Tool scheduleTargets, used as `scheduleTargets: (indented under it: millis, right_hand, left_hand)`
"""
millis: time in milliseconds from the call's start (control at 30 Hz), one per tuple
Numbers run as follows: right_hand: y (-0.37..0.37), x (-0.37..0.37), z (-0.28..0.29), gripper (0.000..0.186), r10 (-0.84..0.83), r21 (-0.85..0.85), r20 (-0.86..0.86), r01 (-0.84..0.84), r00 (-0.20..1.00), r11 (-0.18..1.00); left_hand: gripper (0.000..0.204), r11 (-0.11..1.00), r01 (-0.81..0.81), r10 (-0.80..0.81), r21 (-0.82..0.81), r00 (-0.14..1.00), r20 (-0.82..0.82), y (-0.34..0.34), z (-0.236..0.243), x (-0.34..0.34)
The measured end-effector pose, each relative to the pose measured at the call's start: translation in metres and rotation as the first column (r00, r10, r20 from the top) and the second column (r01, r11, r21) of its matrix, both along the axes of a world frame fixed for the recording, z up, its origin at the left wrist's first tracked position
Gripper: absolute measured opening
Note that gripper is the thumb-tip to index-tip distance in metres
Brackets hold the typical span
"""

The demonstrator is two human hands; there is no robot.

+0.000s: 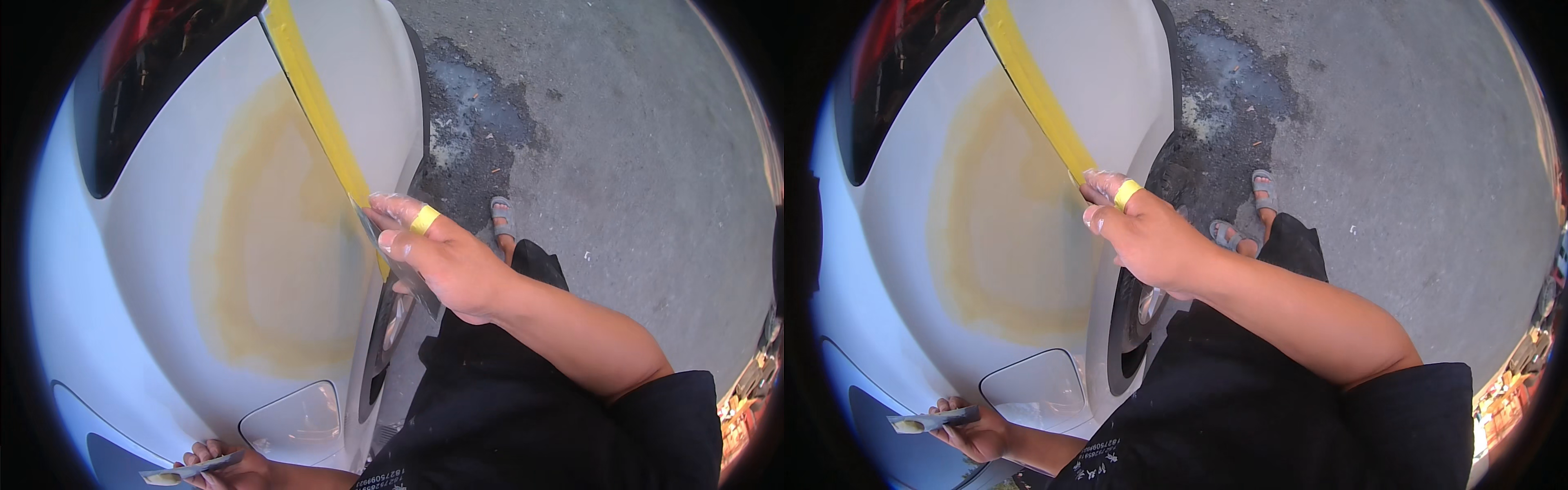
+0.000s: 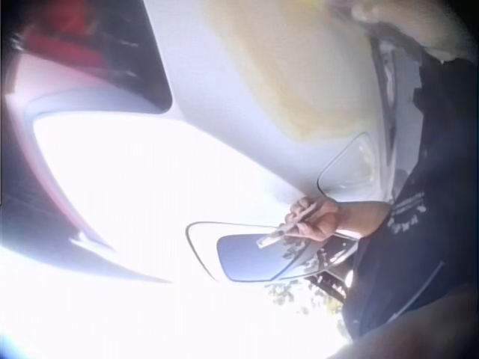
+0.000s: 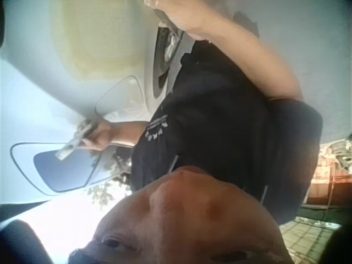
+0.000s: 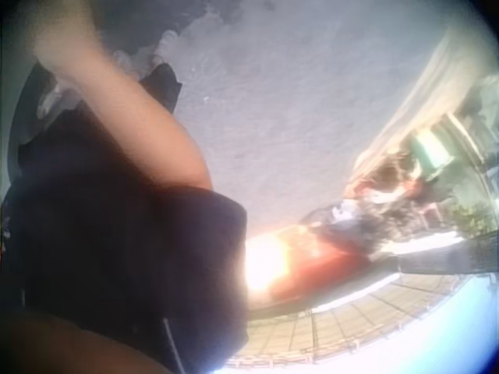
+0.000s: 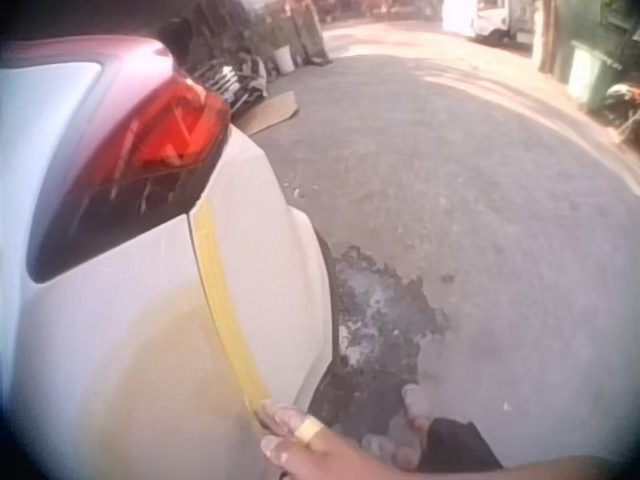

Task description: The person applies a beige body filler to a taped-off section on the rear quarter panel of a white car using a spreader. They repeatedly scoop filler from a palette and smooth it over the surface to level the area.

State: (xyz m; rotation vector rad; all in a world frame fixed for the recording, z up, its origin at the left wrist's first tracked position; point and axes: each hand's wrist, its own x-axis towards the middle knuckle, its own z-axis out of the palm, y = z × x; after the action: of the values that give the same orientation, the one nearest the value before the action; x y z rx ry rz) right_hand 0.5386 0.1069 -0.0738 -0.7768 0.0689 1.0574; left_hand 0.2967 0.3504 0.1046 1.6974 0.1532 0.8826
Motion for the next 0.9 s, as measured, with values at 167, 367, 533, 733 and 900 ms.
scheduleTargets:
  millis: [167,367,533,733,900]
  right_hand:
    - [0.009,0.003,0.008,0.056,-0.037,-0.019,0.042,0.038,0.998,0.999]
    - [0.024,-0.022,0.022,0.052,0.101,-0.314,0.433,0.045,0.896,0.948]
    - [0.019,-0.048,0.029,0.053,0.066,-0.234,0.574,0.087,0.816,0.968]
    - [-0.005,-0.028,-0.007,0.055,-0.003,-0.049,0.06,0.006,0.998,0.999]
    - [-0.001,-0.015,-0.01,0.06,0.016,-0.036,-0.001,-0.016,1.0,0.999]
  left_hand:
    - [0.031,1.0,-0.015,0.016,0.025,1.0,-0.007,0.001,0.0,-0.002]
    - [0.03,1.0,-0.002,0.002,-0.008,1.0,-0.011,-0.002,0.002,-0.001]
    - [0.031,1.0,-0.008,0.009,0.013,1.0,-0.008,0.002,0.0,-0.001]
    - [0.034,0.999,-0.022,0.022,0.028,1.0,-0.013,0.0,0.002,-0.005]
    - [0.034,0.999,-0.035,0.035,0.022,0.999,-0.005,0.002,0.0,-0.004]
